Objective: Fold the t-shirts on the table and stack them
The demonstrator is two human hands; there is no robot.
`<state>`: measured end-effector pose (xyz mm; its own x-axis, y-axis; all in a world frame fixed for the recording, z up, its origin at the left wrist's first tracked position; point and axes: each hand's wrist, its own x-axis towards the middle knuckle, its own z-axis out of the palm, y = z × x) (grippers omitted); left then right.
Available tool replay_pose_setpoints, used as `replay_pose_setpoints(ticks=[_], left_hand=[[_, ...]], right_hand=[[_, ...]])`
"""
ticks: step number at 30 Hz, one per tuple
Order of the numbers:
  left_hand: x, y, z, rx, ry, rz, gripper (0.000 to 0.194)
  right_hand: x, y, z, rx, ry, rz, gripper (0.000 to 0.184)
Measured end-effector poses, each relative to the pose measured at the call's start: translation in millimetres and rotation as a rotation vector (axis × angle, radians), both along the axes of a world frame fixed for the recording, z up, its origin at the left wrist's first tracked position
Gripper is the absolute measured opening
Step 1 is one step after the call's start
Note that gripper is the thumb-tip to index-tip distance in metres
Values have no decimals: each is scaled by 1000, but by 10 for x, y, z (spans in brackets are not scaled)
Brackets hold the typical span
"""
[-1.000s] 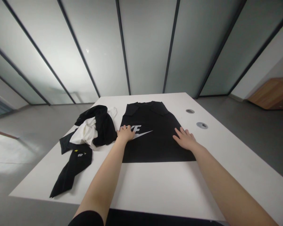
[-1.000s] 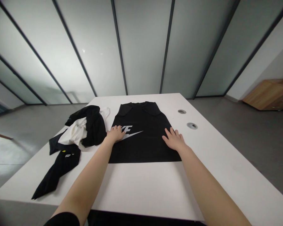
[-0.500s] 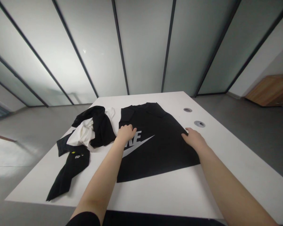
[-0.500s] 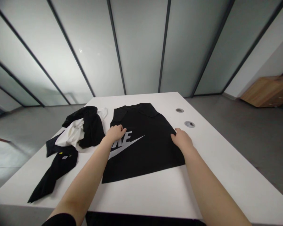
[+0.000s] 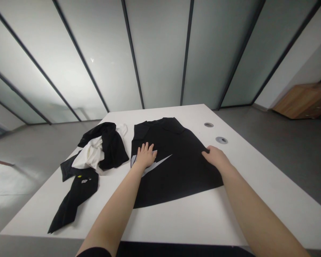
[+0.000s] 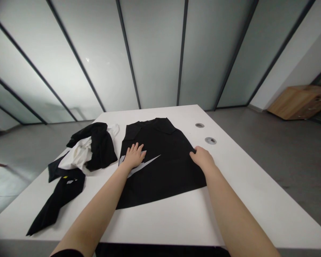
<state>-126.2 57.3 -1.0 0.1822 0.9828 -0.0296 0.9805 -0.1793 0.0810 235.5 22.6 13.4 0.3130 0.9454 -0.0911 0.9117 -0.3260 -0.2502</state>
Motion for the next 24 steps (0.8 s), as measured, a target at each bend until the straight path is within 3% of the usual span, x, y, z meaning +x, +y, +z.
replay_pose_setpoints(ticks=[5, 11, 13, 16, 20, 24], left_hand=[[51, -128, 185, -159, 64, 60, 67], [86, -208, 617, -358, 128, 106, 65], [131, -179, 754, -379, 105, 77, 59], [299, -111, 894, -285, 22, 30, 53], [668, 16, 914, -162, -189, -81, 43], [968, 200, 655, -34, -356, -154, 36]], right_hand=[[30, 6, -19, -23, 46, 48, 38], [53, -43, 79, -145, 182, 226, 33], [51, -56, 98, -169, 222, 244, 33], [36, -56, 94, -169, 229, 233, 36], [-25, -35, 53, -147, 162, 197, 46], [-118, -29, 11, -97, 73, 135, 51]])
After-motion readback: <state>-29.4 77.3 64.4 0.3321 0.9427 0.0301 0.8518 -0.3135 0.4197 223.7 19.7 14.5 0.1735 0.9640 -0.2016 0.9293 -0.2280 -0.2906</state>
